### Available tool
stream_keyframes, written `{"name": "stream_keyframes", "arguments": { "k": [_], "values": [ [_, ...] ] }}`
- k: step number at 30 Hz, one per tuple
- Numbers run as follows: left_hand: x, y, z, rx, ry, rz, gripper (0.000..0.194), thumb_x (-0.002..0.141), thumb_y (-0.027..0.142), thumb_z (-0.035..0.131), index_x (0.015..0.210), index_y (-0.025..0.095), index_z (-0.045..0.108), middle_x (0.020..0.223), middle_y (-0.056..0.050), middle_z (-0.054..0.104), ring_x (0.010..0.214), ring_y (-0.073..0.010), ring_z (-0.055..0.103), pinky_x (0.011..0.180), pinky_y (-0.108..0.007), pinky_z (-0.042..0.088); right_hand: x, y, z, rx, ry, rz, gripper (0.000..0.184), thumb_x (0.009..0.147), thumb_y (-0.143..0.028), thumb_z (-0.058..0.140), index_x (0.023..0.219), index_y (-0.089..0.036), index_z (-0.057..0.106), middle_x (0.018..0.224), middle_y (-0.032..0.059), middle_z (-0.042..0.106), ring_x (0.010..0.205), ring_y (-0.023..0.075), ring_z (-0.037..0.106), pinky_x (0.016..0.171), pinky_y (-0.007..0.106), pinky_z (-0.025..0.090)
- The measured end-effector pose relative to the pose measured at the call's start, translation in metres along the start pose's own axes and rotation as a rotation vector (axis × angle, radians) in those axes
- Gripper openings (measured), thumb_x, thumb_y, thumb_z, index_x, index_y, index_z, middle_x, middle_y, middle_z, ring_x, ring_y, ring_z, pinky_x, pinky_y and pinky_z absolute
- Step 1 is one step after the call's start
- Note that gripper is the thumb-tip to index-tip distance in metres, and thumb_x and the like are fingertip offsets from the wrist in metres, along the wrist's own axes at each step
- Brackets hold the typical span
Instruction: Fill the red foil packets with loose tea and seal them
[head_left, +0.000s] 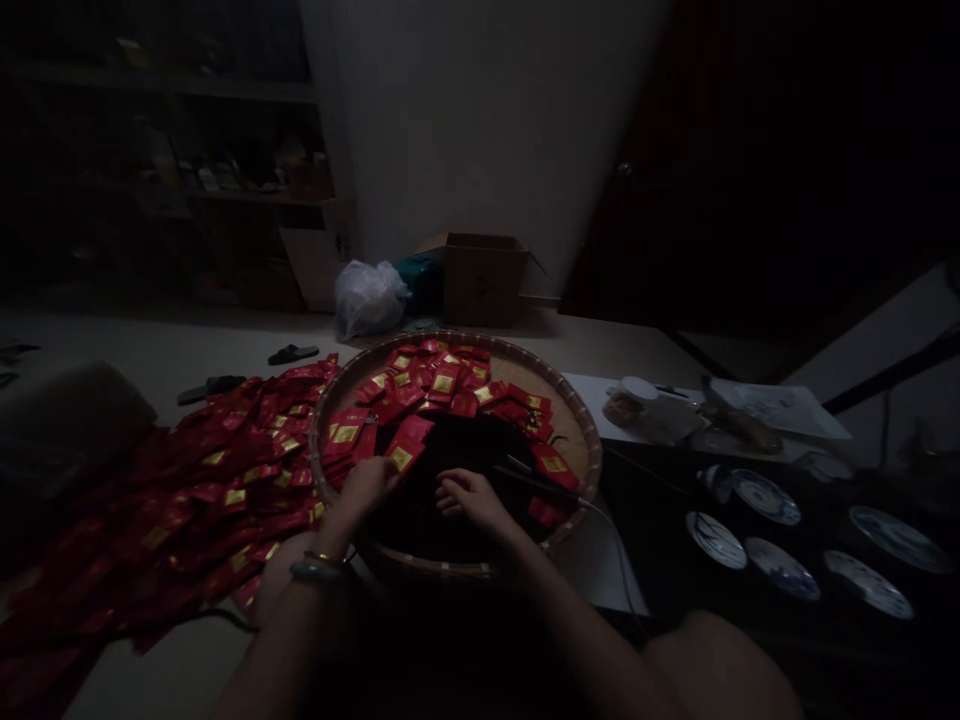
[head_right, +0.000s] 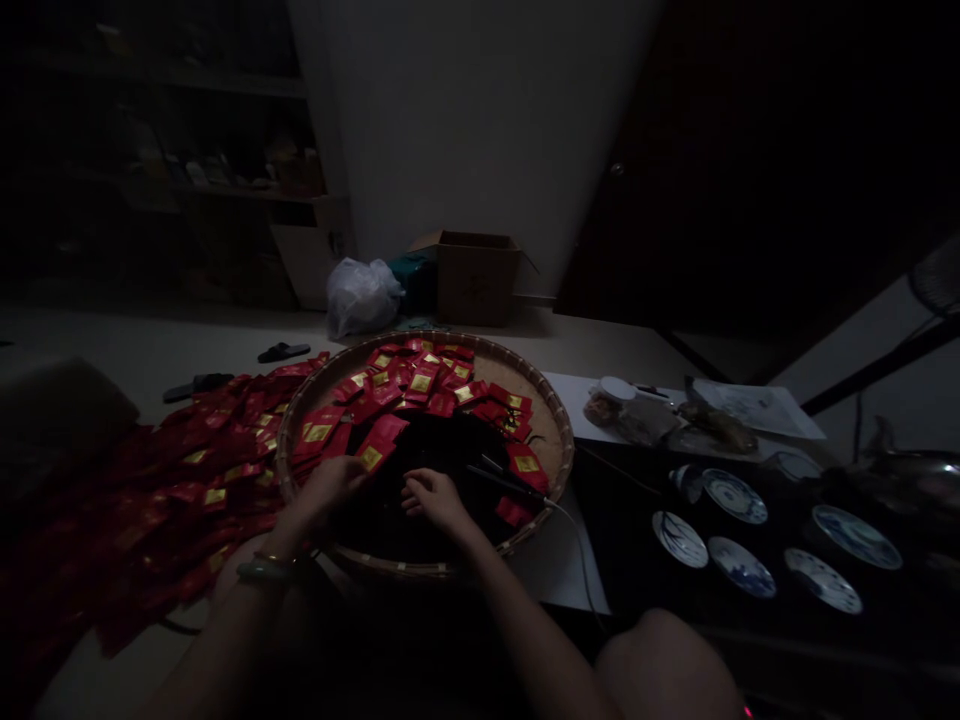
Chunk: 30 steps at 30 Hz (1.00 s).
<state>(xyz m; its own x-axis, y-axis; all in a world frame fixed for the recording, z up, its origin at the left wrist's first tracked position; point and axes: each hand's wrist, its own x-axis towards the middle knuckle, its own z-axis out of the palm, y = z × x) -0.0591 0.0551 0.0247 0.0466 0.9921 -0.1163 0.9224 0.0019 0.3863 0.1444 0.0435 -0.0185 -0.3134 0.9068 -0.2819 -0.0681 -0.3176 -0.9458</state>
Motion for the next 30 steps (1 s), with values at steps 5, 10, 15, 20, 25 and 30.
{"name": "stream_keyframes", "arguments": {
  "k": [5,10,15,20,25,30],
  "values": [
    [-0.004,0.006,0.001,0.125,0.041,-0.031,0.028,0.079,0.011,0.053,0.107,0.013,0.057,0.107,-0.014,0.066,0.099,-0.023,0.062,0.078,-0.028,0.043,0.002,0.009,0.002,-0.039,-0.01,0.014,0.03,0.073,-0.036,0.067,0.094,-0.015,0.062,0.072,0.0003,0.063,0.058,0.0103,0.062,0.058,0.026,0.052],
    [0.002,0.009,-0.003,0.21,0.013,-0.078,0.02,0.075,0.018,0.061,0.095,0.014,0.058,0.102,-0.013,0.066,0.096,-0.0244,0.063,0.075,-0.028,0.044,0.001,0.01,0.003,-0.091,0.003,0.001,0.026,0.075,-0.031,0.064,0.095,-0.016,0.063,0.073,0.0003,0.063,0.058,0.01,0.061,0.057,0.025,0.05],
    [0.002,0.013,-0.006,0.23,0.001,-0.116,0.023,0.076,0.016,0.058,0.098,0.013,0.056,0.094,-0.013,0.067,0.093,-0.0243,0.064,0.073,-0.027,0.045,-0.002,0.011,0.005,-0.138,0.015,-0.014,0.025,0.073,-0.026,0.062,0.096,-0.016,0.064,0.075,0.0011,0.065,0.059,0.0103,0.061,0.055,0.024,0.049],
    [-0.007,0.02,-0.009,0.287,0.079,-0.154,0.026,0.082,0.014,0.048,0.107,0.012,0.052,0.11,-0.017,0.059,0.097,-0.0277,0.063,0.074,-0.031,0.047,-0.006,0.008,0.006,-0.181,0.031,-0.032,0.023,0.073,-0.021,0.058,0.096,-0.016,0.064,0.075,0.0008,0.065,0.058,0.0094,0.06,0.053,0.022,0.048],
    [-0.012,0.02,-0.006,0.317,0.097,-0.15,0.029,0.087,0.007,0.033,0.105,0.011,0.055,0.1,-0.017,0.063,0.095,-0.0275,0.064,0.073,-0.033,0.047,-0.005,0.01,0.006,-0.207,0.035,-0.033,0.024,0.075,-0.019,0.056,0.097,-0.016,0.064,0.075,0.0011,0.064,0.058,0.0092,0.06,0.053,0.022,0.048],
    [-0.013,0.007,-0.004,0.2,0.131,-0.107,0.028,0.087,0.007,0.036,0.108,0.013,0.054,0.093,-0.014,0.067,0.089,-0.024,0.065,0.071,-0.03,0.045,-0.009,0.006,0.006,-0.32,0.115,-0.206,0.029,0.081,-0.025,0.049,0.106,-0.017,0.062,0.084,0.006,0.066,0.067,0.0153,0.064,0.059,0.03,0.053]
  ]
}}
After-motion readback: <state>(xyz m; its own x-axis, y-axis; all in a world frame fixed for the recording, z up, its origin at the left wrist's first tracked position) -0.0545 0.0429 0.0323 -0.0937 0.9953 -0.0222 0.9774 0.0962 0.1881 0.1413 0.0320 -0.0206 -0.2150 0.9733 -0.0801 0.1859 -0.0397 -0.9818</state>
